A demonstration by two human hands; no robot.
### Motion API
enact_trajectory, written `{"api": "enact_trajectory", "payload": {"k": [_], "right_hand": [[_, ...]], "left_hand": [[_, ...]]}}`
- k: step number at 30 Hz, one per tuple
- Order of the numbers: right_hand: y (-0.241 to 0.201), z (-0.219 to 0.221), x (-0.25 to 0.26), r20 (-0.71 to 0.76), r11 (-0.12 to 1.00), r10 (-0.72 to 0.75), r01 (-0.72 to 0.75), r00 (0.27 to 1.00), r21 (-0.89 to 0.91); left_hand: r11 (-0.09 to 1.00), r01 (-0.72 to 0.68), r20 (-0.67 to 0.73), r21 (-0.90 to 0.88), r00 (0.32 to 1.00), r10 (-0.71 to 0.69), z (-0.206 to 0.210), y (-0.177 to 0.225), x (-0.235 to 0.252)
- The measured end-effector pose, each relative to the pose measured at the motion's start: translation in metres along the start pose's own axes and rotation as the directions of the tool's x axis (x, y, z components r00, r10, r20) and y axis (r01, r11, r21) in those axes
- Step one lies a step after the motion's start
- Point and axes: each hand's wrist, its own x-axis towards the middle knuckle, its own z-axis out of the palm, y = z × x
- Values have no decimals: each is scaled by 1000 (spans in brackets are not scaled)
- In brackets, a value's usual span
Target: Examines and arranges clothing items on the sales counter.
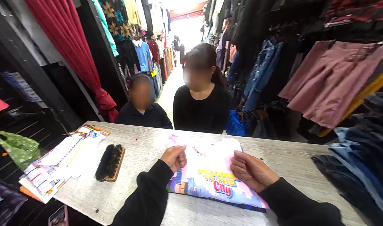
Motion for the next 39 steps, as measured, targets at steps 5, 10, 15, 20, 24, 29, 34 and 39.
{"api": "enact_trajectory", "payload": {"k": [5, 10, 15, 20, 24, 29, 34, 39], "right_hand": [[8, -2, 2, 33, 965, -229, 231, 973, -121], [8, 4, -2, -26, 893, -378, 357, 926, -275], [11, 3, -3, -18, 872, -362, 332, 932, -359], [11, 4, -4, 1, 870, -329, 304, 944, -388], [11, 3, -4, -5, 873, -317, 289, 948, -394], [10, 4, -5, -5, 874, -292, 265, 956, -408], [10, 4, -3, 4, 868, -300, 275, 954, -414], [11, 2, 0, 11, 835, -312, 280, 950, -473]], "left_hand": [[976, -39, 57, 213, 998, 27, 3, 4, -4], [974, -45, 106, 222, 994, 22, 1, 4, -2], [974, -58, 120, 220, 992, 32, 2, 2, -1], [977, -40, 111, 209, 994, 17, 2, 2, 0], [979, -29, 97, 199, 995, 9, 3, 2, 0], [980, -23, 98, 198, 995, 4, 3, 2, 0], [976, 0, 103, 218, 994, -23, 3, 4, -1], [972, 26, 83, 233, 995, -47, 5, 5, 0]]}}
